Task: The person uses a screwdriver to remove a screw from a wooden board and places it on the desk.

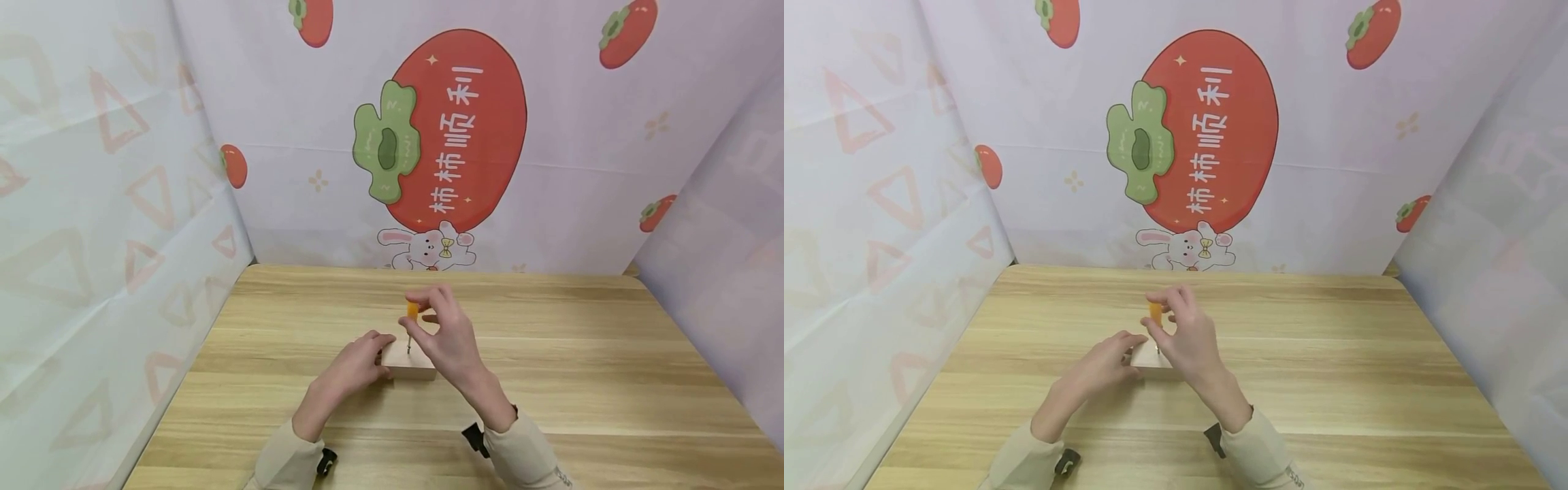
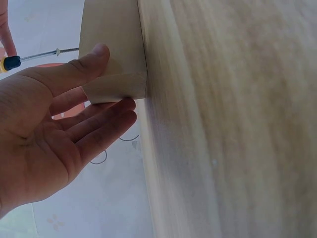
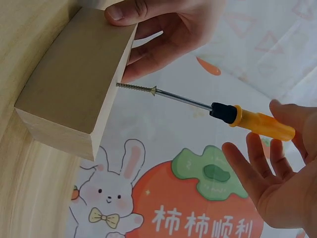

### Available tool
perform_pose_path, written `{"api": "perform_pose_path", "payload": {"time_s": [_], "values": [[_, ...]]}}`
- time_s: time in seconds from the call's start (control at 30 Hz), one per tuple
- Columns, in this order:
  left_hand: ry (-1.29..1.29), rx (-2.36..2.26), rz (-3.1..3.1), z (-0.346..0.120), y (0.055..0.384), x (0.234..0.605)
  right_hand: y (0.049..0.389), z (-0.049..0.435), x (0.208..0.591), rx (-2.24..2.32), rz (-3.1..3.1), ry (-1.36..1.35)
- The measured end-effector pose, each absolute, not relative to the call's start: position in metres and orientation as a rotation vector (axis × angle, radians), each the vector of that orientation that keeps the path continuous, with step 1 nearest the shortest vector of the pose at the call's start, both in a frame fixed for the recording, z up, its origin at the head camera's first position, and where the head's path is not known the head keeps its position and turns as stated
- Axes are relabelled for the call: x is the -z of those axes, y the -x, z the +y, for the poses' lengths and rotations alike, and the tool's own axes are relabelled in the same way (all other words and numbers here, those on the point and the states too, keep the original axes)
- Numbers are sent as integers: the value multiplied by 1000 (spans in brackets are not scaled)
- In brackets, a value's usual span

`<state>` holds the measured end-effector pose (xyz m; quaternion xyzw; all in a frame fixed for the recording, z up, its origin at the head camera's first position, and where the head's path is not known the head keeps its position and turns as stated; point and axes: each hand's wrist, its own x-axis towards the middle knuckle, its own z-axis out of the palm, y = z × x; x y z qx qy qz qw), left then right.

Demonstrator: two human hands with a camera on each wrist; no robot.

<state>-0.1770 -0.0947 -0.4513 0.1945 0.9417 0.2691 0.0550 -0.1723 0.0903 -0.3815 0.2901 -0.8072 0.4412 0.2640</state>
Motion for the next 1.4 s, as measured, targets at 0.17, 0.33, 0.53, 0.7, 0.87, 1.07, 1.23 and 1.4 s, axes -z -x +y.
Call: {"api": "perform_pose_path", "payload": {"time_s": [0.17,0.33,0.53,0.7,0.87,1.07,1.23,1.4], "values": [[-587,-819,2857,-95,177,451,173,91,382,-1196,-2155,-787],[-584,-819,2854,-95,177,452,174,92,383,-1188,-2159,-816],[-586,-822,2855,-94,177,452,174,91,384,-1161,-2173,-791],[-575,-822,2854,-94,177,451,173,91,383,-1194,-2160,-792],[-570,-819,2851,-93,177,450,173,91,386,-1198,-2166,-809],[-581,-815,2860,-93,176,450,173,90,387,-1171,-2175,-781],[-571,-812,2866,-93,177,450,173,92,386,-1168,-2171,-794],[-578,-807,2862,-93,177,450,172,93,388,-1166,-2183,-802]]}}
